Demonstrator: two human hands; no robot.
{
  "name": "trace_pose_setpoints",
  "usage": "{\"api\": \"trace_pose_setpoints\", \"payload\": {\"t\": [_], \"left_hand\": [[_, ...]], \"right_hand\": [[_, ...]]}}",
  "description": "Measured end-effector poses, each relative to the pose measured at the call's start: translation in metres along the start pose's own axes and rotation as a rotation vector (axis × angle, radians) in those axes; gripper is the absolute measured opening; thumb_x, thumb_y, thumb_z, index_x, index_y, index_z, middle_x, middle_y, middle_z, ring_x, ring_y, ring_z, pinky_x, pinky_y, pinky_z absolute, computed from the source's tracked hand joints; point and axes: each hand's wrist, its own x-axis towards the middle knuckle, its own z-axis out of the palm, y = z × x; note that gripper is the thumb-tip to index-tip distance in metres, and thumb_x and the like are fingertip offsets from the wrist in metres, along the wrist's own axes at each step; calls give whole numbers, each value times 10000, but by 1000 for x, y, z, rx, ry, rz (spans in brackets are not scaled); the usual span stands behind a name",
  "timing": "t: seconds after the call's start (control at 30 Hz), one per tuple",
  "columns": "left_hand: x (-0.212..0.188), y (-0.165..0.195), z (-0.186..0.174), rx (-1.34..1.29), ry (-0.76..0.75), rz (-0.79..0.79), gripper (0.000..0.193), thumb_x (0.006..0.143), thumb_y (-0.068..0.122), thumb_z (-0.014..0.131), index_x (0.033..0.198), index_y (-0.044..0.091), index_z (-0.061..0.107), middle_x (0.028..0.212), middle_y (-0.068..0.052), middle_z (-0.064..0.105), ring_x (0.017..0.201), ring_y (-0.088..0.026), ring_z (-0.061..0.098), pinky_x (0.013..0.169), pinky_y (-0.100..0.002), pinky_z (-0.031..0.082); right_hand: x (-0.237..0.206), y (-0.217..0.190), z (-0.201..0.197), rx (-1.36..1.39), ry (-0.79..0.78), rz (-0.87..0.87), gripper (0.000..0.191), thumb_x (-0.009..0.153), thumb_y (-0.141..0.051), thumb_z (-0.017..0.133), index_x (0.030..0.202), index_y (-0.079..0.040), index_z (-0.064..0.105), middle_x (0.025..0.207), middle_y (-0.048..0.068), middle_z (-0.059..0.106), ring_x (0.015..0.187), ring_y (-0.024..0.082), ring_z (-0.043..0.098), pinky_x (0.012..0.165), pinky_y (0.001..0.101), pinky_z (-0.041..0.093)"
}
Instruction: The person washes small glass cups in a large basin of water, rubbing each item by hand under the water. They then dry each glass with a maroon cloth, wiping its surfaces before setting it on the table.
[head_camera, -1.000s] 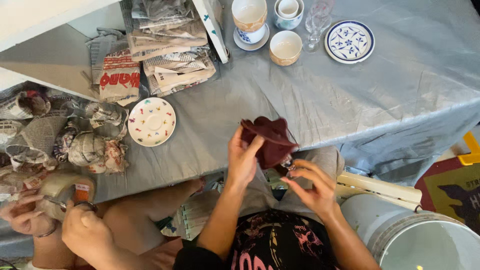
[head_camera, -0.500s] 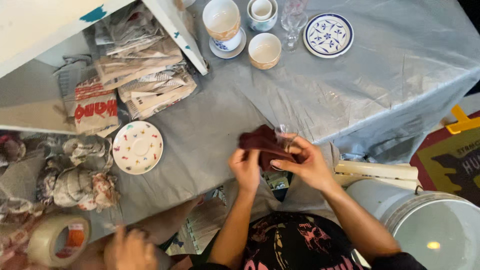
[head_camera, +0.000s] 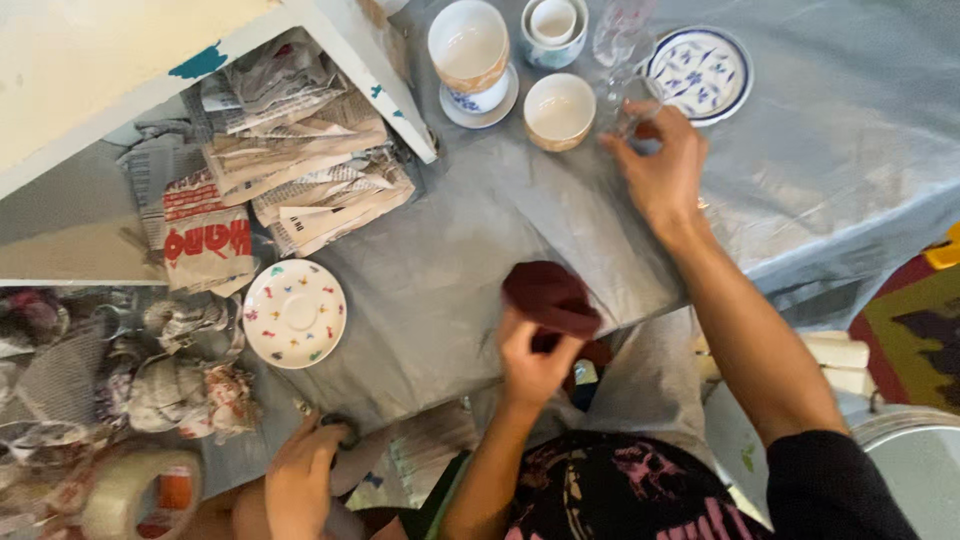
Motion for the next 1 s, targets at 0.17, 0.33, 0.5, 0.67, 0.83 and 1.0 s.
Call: {"api": "trace_pose_setpoints", "payload": {"t": [0.17,0.33,0.5,0.67,0.83,1.0], "left_hand": [[-11,-3,-3,145,-276,170,240,779,113,887,991,80,779,1008,-122,706,840,-267,723,715,-375,583],[-31,9,-26,-116,-203,115,309,819,131,860,1071,6,733,1117,-179,737,978,-298,767,842,-398,627],[-40,31,-60,-219,-80,63,233,874,69,806,1065,-37,722,1046,-159,747,970,-300,764,909,-424,610],[-28,47,-84,-283,77,-168,267,836,19,718,1066,-111,674,961,-150,757,883,-263,768,848,-372,632],[-15,53,-89,-163,66,-90,157,878,47,812,967,-23,703,931,-110,756,841,-227,762,775,-338,632],[-25,53,-88,-172,-249,3,191,861,114,803,1010,28,720,1027,-133,741,885,-252,752,802,-342,604]], "right_hand": [[-7,-5,-1,-106,11,-6,521,833,-150,967,1196,43,648,1075,172,673,959,286,668,829,391,562],[-69,-64,-19,-95,-126,-127,326,938,-46,854,1206,-20,670,1129,136,692,1055,292,649,970,412,533],[-119,-112,18,108,-506,-151,663,827,-72,835,1425,-74,550,937,33,727,1259,338,559,1101,463,418],[-115,-123,42,86,-556,-248,1066,834,-144,831,1628,-48,127,1181,150,625,1569,429,191,1267,595,108],[-118,-120,49,31,-428,-429,1071,840,-240,843,1612,-51,124,1525,393,356,1529,461,197,1253,566,133],[-126,-117,19,400,-709,-22,699,948,-185,770,1562,-75,453,1454,117,668,1473,293,549,1297,455,372]]}}
